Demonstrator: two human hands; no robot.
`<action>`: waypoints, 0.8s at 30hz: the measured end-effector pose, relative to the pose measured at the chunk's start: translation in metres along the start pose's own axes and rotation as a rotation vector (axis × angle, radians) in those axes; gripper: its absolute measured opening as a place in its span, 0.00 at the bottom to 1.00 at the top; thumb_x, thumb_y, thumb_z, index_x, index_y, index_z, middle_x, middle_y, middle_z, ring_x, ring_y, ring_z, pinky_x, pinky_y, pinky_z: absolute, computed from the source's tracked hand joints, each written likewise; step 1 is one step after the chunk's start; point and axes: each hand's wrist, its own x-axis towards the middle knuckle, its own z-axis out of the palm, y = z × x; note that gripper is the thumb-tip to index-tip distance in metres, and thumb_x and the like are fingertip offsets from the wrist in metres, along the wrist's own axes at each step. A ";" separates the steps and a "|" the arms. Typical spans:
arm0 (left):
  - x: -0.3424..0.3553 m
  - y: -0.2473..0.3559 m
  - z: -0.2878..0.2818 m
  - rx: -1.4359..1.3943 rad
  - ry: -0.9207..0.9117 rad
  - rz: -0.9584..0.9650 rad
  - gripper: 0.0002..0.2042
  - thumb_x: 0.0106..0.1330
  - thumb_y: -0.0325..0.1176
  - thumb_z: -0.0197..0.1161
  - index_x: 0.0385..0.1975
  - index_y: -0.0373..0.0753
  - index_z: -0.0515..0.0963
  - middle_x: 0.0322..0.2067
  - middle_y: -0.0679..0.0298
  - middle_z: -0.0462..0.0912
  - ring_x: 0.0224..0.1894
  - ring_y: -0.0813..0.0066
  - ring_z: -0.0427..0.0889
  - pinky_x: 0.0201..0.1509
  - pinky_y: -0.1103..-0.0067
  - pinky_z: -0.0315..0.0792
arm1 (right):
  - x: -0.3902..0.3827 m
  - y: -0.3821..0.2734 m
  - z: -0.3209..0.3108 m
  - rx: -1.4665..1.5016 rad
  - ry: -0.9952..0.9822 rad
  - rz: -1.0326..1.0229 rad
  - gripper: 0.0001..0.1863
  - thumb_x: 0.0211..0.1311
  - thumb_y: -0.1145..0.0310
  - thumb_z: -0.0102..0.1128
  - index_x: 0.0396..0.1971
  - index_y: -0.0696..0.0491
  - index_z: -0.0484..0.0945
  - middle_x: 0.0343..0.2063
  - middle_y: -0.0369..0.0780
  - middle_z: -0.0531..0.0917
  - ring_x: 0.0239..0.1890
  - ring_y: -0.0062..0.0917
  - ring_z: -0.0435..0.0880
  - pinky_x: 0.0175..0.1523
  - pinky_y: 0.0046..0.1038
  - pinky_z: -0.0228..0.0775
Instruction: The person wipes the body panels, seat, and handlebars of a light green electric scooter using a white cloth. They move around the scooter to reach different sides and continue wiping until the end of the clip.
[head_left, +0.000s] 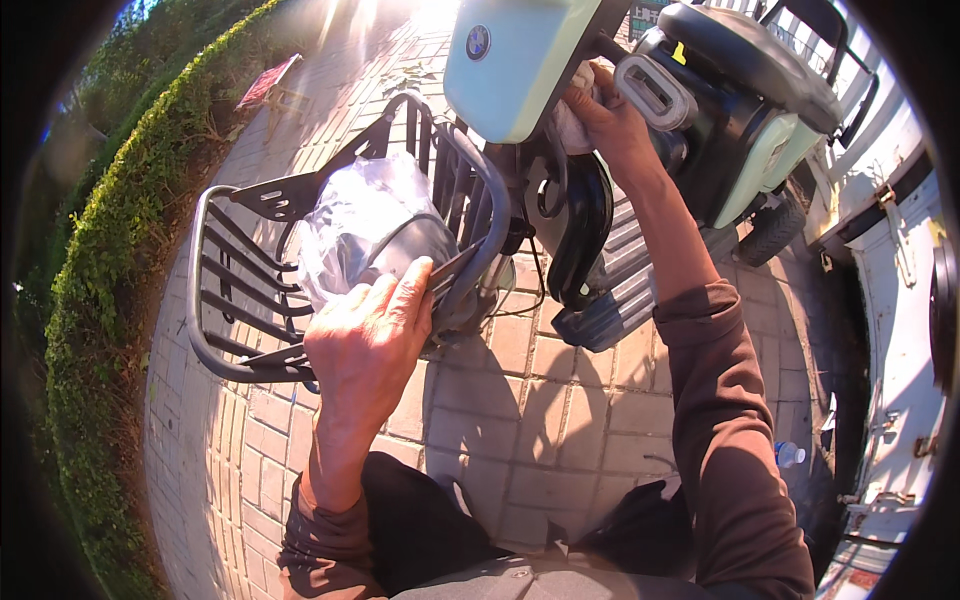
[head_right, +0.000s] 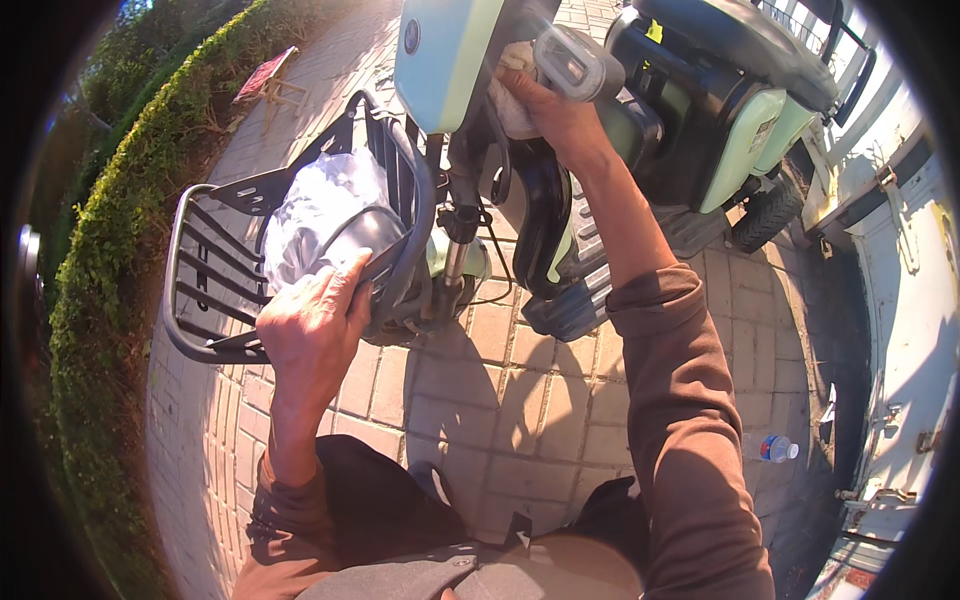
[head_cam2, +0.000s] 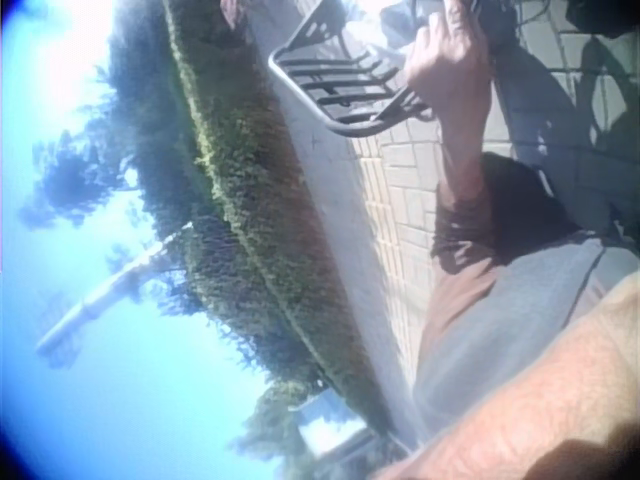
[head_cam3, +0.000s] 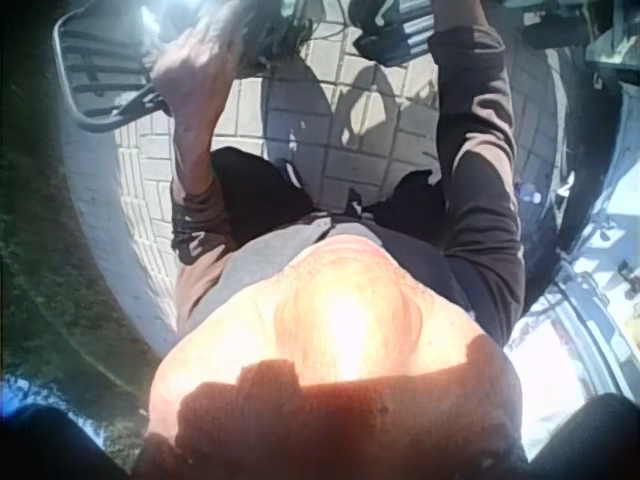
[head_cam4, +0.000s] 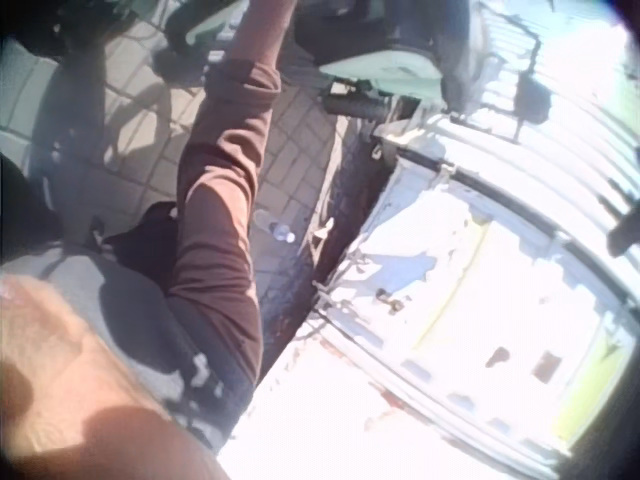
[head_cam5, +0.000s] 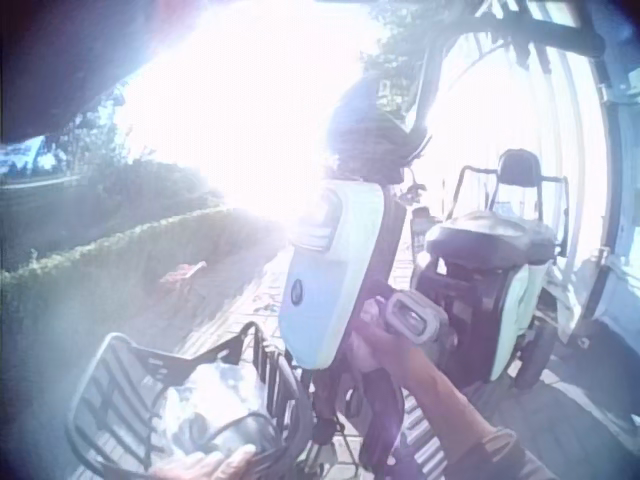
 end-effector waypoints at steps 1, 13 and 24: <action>0.000 0.000 0.000 -0.005 0.003 0.004 0.14 0.61 0.33 0.72 0.48 0.44 0.85 0.25 0.67 0.78 0.26 0.70 0.79 0.29 0.73 0.72 | 0.002 0.002 -0.002 -0.054 -0.036 0.026 0.24 0.70 0.60 0.68 0.60 0.56 0.76 0.52 0.36 0.83 0.53 0.18 0.80 0.58 0.24 0.73; 0.003 0.005 -0.005 -0.010 -0.011 -0.019 0.13 0.60 0.31 0.72 0.46 0.44 0.86 0.29 0.65 0.84 0.27 0.68 0.83 0.31 0.74 0.75 | -0.037 0.006 0.001 -0.987 0.145 -0.139 0.35 0.58 0.50 0.74 0.62 0.51 0.75 0.54 0.45 0.83 0.57 0.36 0.82 0.58 0.36 0.75; -0.002 0.005 -0.007 0.031 -0.131 -0.075 0.11 0.69 0.35 0.67 0.49 0.44 0.85 0.39 0.61 0.90 0.36 0.60 0.89 0.39 0.71 0.79 | -0.050 -0.009 0.011 -1.491 0.140 0.059 0.27 0.49 0.38 0.72 0.39 0.45 0.89 0.37 0.37 0.90 0.45 0.27 0.89 0.46 0.32 0.78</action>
